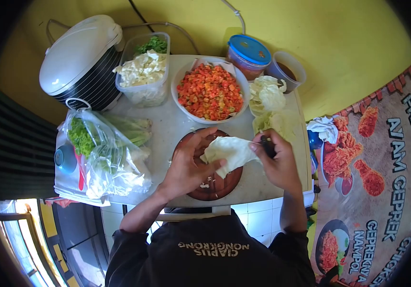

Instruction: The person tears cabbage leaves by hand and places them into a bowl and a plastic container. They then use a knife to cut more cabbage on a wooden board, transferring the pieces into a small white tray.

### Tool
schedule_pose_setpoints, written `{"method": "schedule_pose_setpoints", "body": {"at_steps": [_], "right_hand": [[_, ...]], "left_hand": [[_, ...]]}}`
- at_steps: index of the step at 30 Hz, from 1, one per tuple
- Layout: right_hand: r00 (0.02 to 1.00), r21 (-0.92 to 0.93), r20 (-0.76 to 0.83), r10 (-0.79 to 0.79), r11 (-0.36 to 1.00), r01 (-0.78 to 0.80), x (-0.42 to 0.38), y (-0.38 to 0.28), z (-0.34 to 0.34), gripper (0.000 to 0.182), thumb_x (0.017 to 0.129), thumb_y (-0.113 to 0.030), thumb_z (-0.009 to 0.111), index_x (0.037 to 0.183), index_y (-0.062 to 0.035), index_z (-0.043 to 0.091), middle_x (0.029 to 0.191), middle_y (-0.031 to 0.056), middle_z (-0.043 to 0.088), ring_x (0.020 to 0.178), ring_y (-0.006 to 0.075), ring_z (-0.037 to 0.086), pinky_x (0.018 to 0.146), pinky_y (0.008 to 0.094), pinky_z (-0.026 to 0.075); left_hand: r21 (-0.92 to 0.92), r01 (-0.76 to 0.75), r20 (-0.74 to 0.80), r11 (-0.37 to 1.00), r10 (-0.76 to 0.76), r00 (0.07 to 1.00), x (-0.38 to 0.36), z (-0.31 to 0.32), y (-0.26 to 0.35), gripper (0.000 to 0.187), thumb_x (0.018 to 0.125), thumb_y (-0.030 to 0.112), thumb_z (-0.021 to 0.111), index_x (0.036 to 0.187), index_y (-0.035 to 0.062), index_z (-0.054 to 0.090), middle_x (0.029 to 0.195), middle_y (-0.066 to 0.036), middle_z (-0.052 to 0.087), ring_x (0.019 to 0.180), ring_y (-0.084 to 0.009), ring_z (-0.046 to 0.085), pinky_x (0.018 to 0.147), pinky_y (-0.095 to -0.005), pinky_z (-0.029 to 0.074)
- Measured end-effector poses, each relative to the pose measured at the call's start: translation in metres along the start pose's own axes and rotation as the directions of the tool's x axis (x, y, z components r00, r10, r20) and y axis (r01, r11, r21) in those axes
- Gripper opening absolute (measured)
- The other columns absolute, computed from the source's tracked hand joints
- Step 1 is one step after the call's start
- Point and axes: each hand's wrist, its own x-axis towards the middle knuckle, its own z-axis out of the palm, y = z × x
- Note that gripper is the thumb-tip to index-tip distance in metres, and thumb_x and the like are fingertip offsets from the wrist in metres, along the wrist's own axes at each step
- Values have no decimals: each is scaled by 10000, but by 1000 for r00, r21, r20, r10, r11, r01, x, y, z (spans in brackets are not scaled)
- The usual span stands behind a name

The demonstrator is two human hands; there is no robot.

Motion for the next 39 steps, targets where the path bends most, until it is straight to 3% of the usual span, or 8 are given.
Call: {"method": "schedule_pose_setpoints", "body": {"at_steps": [3, 5, 6, 11, 19, 30, 36, 39], "right_hand": [[995, -13, 5, -95, 995, 95, 2, 22, 39, 211, 944, -136, 674, 1082, 0, 588, 794, 84, 640, 633, 158, 576, 626, 319, 475], [946, -315, -72, -316, 907, 279, -3, 27, 57, 260, 962, -148, 631, 1172, -7, 572, 844, 145, 633, 658, 305, 617, 654, 373, 491], [966, -340, 35, -255, 906, 251, -12, 24, 60, 283, 985, -143, 570, 1218, 16, 546, 921, 185, 642, 727, 397, 646, 666, 410, 523], [978, -456, 199, -62, 878, 149, -59, 2, 78, 295, 989, -142, 537, 1214, 49, 524, 868, 198, 652, 704, 385, 674, 600, 436, 550], [966, -585, 255, -46, 788, 192, -43, 7, 91, 276, 974, -150, 549, 1172, 40, 511, 787, 183, 655, 573, 342, 668, 464, 423, 528], [907, -727, 319, 274, 684, 49, -109, -16, 35, 263, 976, -178, 563, 1134, 23, 500, 724, 181, 653, 545, 360, 648, 457, 446, 504], [958, -547, 219, 184, 836, -35, -93, -10, 11, 185, 990, -162, 556, 1076, 2, 558, 725, 186, 645, 578, 392, 633, 505, 448, 483], [985, -388, 58, 164, 913, -129, -71, 2, 22, 193, 1016, -161, 527, 1077, 15, 578, 760, 180, 639, 600, 342, 626, 565, 402, 473]], "left_hand": [[21, 164, -88, 986, -161, 983, -8, -10, -15, 467, 859, 137, 757, 1266, 8, 570, 1154, -184, 673, 991, -271, 704, 832, -380, 575], [472, 112, -202, 874, -17, 979, -16, -14, -26, 356, 836, 110, 752, 1160, 12, 639, 1051, -166, 693, 896, -322, 708, 780, -402, 574], [473, 127, -213, 872, -27, 977, -19, -15, -29, 356, 836, 110, 752, 1160, 12, 639, 1051, -166, 693, 896, -322, 708, 780, -402, 574], [603, 63, -305, 795, 158, 939, -19, -16, -38, 238, 820, 106, 771, 1024, 4, 705, 897, -121, 681, 739, -249, 700, 692, -335, 571], [541, 130, -322, 831, 62, 945, -15, -17, -41, 188, 795, 84, 785, 943, -2, 706, 855, -110, 678, 671, -199, 683, 625, -318, 552], [530, 153, -322, 834, 31, 946, -16, -19, -39, 168, 802, 71, 775, 925, -6, 690, 847, -114, 670, 666, -207, 674, 622, -322, 547], [486, 138, -248, 863, -15, 969, -16, -32, -28, 222, 834, 75, 763, 1012, -9, 663, 889, -121, 688, 714, -173, 683, 630, -312, 539], [196, 241, -177, 951, -208, 962, -14, -39, -9, 263, 858, 103, 763, 1081, 5, 664, 915, -116, 698, 741, -119, 659, 669, -291, 530]]}}
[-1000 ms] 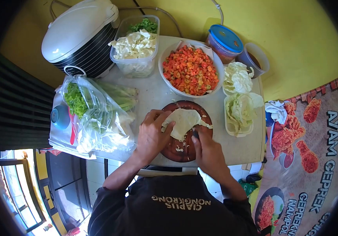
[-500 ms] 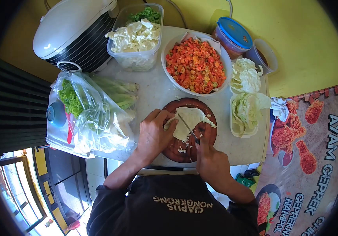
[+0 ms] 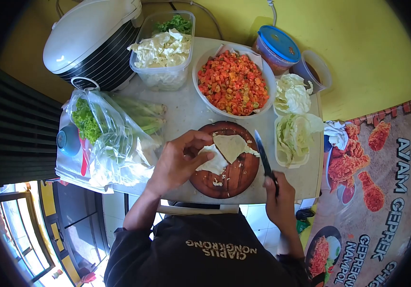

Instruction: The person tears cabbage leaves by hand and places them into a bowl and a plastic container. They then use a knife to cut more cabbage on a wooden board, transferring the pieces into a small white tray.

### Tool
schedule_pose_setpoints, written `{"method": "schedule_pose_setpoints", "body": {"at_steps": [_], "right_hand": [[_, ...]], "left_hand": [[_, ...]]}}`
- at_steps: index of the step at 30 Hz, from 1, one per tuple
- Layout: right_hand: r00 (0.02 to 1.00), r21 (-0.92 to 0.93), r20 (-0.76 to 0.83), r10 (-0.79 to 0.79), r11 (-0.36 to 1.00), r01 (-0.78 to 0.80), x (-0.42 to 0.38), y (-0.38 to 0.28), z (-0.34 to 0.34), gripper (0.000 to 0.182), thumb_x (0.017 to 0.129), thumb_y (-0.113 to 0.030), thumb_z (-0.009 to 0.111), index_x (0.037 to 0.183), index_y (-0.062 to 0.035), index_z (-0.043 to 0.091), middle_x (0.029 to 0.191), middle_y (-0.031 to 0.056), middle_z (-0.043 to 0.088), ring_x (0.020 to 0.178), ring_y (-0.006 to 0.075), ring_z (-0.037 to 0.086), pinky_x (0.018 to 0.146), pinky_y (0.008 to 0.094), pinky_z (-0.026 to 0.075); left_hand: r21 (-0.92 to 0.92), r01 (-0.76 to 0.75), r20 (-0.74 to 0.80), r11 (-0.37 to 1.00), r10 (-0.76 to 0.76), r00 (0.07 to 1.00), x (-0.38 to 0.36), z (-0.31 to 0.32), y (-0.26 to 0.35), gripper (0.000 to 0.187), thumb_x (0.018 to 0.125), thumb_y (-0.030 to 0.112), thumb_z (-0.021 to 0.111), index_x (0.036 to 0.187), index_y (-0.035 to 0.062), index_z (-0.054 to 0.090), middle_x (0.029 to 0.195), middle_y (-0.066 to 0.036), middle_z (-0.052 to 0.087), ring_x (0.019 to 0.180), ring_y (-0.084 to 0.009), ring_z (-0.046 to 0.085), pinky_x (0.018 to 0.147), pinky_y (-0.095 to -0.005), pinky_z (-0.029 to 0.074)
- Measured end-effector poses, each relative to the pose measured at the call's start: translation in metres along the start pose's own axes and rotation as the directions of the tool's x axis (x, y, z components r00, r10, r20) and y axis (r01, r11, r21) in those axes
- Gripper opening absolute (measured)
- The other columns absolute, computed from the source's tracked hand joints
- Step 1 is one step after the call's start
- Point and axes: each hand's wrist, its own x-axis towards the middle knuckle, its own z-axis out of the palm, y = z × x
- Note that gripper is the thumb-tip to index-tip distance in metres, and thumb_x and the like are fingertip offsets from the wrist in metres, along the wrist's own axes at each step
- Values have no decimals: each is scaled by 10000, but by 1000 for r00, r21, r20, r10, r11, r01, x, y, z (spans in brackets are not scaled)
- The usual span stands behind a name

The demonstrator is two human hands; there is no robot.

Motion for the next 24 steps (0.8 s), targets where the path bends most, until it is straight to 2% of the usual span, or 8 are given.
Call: {"method": "schedule_pose_setpoints", "body": {"at_steps": [3, 6, 8, 9, 11, 16, 18, 24], "right_hand": [[996, 211, -52, 72, 976, -59, 25, 0, 19, 215, 1026, -182, 526, 1082, 19, 579, 762, 156, 636, 651, 263, 630, 614, 367, 482], [996, 317, -52, 73, 947, -53, 34, 2, 31, 224, 1033, -186, 520, 1095, 21, 582, 780, 132, 642, 688, 215, 626, 645, 341, 484], [994, 334, -68, 86, 941, -59, 34, 2, 32, 223, 1034, -181, 519, 1100, 22, 582, 792, 126, 647, 696, 212, 627, 655, 335, 486], [994, 340, -72, 88, 939, -59, 34, 4, 34, 223, 1034, -181, 519, 1100, 22, 582, 792, 126, 647, 696, 212, 627, 655, 335, 486], [984, 318, -177, -14, 945, 71, 35, 10, 38, 220, 1049, -208, 506, 1038, -1, 580, 714, 3, 572, 509, 43, 472, 480, 229, 386], [985, 304, -166, -52, 947, 101, 37, 18, 41, 215, 1045, -195, 514, 1074, 6, 586, 753, 16, 603, 513, 43, 486, 479, 230, 393], [983, 323, -176, -60, 939, 115, 38, 20, 43, 215, 1044, -191, 517, 1086, 7, 588, 760, 19, 610, 515, 42, 487, 477, 228, 392], [990, 368, -138, -38, 926, 87, 35, 26, 45, 215, 1043, -182, 515, 1110, 9, 588, 783, 19, 620, 512, 40, 483, 471, 217, 386]], "left_hand": [[-266, 31, 141, 964, 7, 990, 17, 9, 11, 283, 874, 125, 763, 1131, 38, 682, 906, -99, 704, 764, -91, 626, 714, -262, 513], [61, 77, 204, 995, -88, 975, 28, 22, 29, 339, 845, 145, 782, 1159, 60, 690, 955, -116, 691, 859, -173, 656, 794, -308, 524], [467, -376, 135, 800, 356, 925, 35, 36, 5, 373, 808, 168, 796, 1154, 70, 697, 1011, -141, 659, 970, -277, 631, 863, -383, 519], [457, -365, 170, 811, 323, 931, 35, 35, 3, 397, 785, 186, 797, 1140, 49, 687, 1051, -162, 627, 1045, -346, 576, 907, -453, 491], [478, -384, 164, 790, 350, 922, 34, 36, 2, 360, 796, 185, 788, 1107, 42, 674, 1028, -151, 633, 1046, -345, 574, 894, -454, 489], [522, -431, 236, 736, 361, 902, 36, 26, 6, 265, 827, 180, 759, 1000, 37, 619, 961, -136, 659, 1000, -351, 603, 837, -459, 487], [392, -304, 268, 868, 209, 941, 37, 19, 11, 236, 845, 182, 743, 960, 43, 593, 935, -147, 679, 932, -372, 634, 814, -457, 490], [232, -389, -146, 892, 427, 892, 59, -49, 61, 247, 874, 87, 736, 1098, 41, 641, 879, -81, 667, 814, -137, 624, 736, -293, 477]]}}
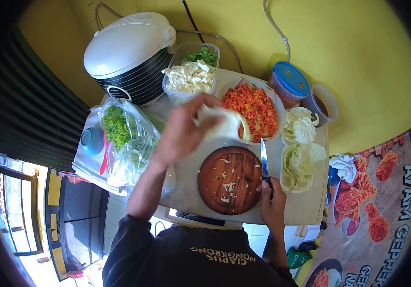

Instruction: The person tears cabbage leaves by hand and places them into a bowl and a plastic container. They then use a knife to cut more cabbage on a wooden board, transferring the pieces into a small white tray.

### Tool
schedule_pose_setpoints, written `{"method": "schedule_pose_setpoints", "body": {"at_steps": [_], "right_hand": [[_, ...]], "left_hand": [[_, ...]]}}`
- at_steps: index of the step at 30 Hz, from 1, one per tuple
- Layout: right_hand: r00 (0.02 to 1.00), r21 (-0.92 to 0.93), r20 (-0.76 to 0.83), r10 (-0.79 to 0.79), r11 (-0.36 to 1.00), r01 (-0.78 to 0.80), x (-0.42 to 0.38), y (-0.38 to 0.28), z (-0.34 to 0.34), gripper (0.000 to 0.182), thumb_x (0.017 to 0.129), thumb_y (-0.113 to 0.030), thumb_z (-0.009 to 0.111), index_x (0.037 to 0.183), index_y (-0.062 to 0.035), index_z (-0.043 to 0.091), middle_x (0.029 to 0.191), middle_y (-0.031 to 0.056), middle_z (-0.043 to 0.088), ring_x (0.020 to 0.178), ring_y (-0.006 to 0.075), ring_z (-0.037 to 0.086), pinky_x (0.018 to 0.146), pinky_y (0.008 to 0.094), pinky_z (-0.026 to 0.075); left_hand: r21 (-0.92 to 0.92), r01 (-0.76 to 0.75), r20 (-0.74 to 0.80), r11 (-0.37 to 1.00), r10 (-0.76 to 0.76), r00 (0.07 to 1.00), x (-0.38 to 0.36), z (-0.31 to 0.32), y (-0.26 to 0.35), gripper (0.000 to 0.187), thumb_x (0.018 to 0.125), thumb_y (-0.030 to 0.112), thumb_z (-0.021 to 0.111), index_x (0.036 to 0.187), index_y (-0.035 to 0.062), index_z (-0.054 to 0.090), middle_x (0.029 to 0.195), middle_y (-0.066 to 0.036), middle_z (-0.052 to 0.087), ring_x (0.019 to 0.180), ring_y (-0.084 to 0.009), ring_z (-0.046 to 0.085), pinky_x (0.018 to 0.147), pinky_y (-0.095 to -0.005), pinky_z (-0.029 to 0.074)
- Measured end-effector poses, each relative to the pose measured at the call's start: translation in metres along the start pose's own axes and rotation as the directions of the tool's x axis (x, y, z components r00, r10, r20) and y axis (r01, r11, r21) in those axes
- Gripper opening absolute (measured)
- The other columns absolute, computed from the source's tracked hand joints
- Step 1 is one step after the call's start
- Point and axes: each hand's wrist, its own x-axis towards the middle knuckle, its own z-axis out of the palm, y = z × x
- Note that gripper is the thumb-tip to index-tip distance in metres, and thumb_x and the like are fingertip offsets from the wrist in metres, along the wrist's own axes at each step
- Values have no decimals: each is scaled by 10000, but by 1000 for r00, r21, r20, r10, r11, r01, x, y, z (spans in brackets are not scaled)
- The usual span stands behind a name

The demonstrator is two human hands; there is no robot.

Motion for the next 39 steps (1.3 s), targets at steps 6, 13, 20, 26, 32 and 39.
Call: {"method": "schedule_pose_setpoints", "body": {"at_steps": [6, 13, 20, 26, 32, 39], "right_hand": [[999, 39, 17, 30, 999, -30, -7, 3, 0, 221, 1046, -177, 504, 1133, 9, 587, 763, 19, 615, 517, 42, 490, 474, 221, 394], [988, -22, -148, 45, 999, -48, -11, -2, -16, 178, 1024, -137, 544, 1124, 2, 596, 729, 6, 586, 573, 40, 486, 519, 224, 404], [889, -206, -458, -16, 975, -88, 24, 7, -80, 172, 916, -141, 699, 996, 11, 674, 775, 99, 651, 666, 131, 591, 634, 278, 471], [754, -431, -596, -278, 902, -9, 82, 57, -125, 316, 867, -200, 769, 1072, 25, 686, 870, 105, 707, 732, 165, 617, 720, 291, 495], [856, -302, -511, -81, 949, -90, 87, 33, -126, 311, 853, -210, 787, 990, 31, 647, 686, 50, 604, 601, 114, 488, 590, 279, 423], [866, -247, -464, -186, 966, 75, 88, 25, -120, 204, 919, -163, 725, 947, 4, 610, 634, -35, 483, 591, 32, 383, 525, 226, 300]], "left_hand": [[576, 159, -356, 802, 71, 932, 66, -38, -40, 319, 815, 131, 758, 1112, 54, 668, 901, -136, 685, 769, -287, 648, 770, -380, 510], [685, 147, -145, 714, -64, 987, 78, -41, -69, 241, 762, 155, 765, 997, 101, 752, 1022, -156, 728, 961, -349, 691, 849, -442, 531], [787, 99, -112, 609, -16, 994, 68, -27, -50, 212, 825, 85, 686, 1029, 86, 741, 1034, -177, 708, 901, -419, 678, 800, -480, 548], [733, 110, -109, 671, -44, 993, 55, -29, -44, 327, 892, 112, 650, 1215, 67, 663, 1121, -219, 681, 995, -424, 665, 849, -485, 538], [697, -62, -204, 714, 281, 938, 9, -13, 8, 343, 890, 178, 707, 1209, 60, 662, 1199, -217, 662, 1136, -392, 620, 990, -470, 479], [321, -233, 21, 918, 239, 971, -27, 24, 12, 323, 817, 145, 783, 1100, 24, 682, 1153, -171, 680, 1076, -357, 645, 957, -446, 489]]}}
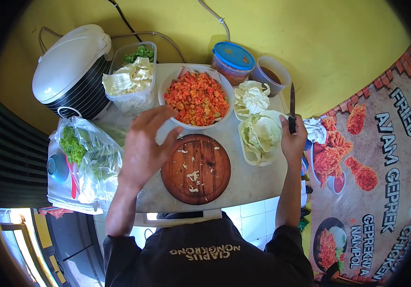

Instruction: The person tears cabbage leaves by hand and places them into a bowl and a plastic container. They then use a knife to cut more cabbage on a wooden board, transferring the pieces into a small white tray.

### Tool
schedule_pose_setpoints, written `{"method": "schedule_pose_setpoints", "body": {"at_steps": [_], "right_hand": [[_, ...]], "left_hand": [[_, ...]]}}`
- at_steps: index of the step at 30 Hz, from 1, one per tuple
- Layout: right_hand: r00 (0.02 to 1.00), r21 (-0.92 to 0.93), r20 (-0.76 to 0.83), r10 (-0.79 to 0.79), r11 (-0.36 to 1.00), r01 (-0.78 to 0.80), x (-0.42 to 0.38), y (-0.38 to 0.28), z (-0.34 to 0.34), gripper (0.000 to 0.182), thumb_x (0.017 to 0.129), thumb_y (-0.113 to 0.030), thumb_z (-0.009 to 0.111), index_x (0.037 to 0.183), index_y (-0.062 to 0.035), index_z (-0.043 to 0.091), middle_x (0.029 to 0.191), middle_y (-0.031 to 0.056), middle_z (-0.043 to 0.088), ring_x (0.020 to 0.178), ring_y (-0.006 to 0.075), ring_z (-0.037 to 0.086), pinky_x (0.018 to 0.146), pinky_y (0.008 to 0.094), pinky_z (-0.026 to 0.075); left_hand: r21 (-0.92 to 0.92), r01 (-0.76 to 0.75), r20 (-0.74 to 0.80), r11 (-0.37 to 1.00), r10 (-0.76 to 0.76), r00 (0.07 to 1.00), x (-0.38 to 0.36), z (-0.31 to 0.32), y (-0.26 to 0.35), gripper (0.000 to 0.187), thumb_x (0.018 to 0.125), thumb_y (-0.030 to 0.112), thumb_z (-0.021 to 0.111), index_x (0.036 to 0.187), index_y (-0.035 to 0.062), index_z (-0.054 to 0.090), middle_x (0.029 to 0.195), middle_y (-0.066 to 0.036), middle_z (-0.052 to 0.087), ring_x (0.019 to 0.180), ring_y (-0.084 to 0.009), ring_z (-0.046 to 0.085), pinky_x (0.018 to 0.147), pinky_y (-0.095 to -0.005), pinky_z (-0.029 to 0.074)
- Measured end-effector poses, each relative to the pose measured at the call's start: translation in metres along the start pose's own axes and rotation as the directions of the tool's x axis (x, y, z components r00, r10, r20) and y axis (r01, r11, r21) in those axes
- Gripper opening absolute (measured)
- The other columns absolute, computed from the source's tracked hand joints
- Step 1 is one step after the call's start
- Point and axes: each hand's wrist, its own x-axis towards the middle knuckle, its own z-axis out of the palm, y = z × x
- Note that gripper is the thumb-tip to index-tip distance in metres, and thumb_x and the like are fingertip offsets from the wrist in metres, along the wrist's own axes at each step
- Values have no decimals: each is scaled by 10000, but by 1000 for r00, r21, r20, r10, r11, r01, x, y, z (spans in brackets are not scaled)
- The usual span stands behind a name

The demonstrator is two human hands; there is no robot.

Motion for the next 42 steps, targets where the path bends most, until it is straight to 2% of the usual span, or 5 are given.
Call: {"method": "schedule_pose_setpoints", "body": {"at_steps": [13, 23, 27, 29, 42], "right_hand": [[931, 343, -363, -20, 927, 153, 8, -44, 3, 241, 983, -146, 639, 1106, 6, 498, 660, 9, 523, 459, 73, 517, 430, 239, 452], [906, 660, 250, 342, 624, -418, -62, -121, 46, 238, 986, -197, 625, 1130, -70, 485, 571, -15, 444, 367, 57, 349, 305, 269, 376], [843, 428, 438, 313, 752, -502, -95, -102, 66, 278, 994, -201, 616, 1167, -18, 498, 674, 41, 537, 436, 101, 449, 394, 299, 438], [962, 61, 231, -148, 989, 137, -112, -84, 74, 325, 1000, -186, 600, 1239, 13, 506, 823, 126, 631, 636, 205, 634, 571, 364, 522], [711, -165, 697, -88, 946, 279, -137, -113, 65, 314, 964, -105, 537, 1229, 61, 508, 897, 224, 641, 636, 384, 668, 542, 425, 560]], "left_hand": [[-306, -18, 230, 952, 92, 969, -8, 33, 14, 376, 828, 155, 773, 1151, 5, 651, 1135, -182, 673, 1055, -359, 650, 931, -431, 511], [-805, 443, 407, 394, -175, 896, -23, 42, 31, 541, 894, 193, 749, 1350, 8, 523, 1249, -196, 637, 1055, -276, 679, 867, -360, 553], [-355, 535, 388, 766, -400, 830, -40, 27, 3, 356, 870, 108, 731, 1195, 10, 623, 928, -171, 730, 782, -243, 723, 725, -328, 568], [-201, 579, 414, 790, -467, 781, -51, 29, -6, 297, 830, 99, 743, 1097, 3, 658, 853, -185, 718, 772, -302, 721, 732, -351, 567], [-171, 504, 251, 846, -457, 853, -61, 48, -15, 226, 804, 101, 729, 945, -51, 639, 777, -194, 700, 709, -295, 715, 673, -359, 549]]}}
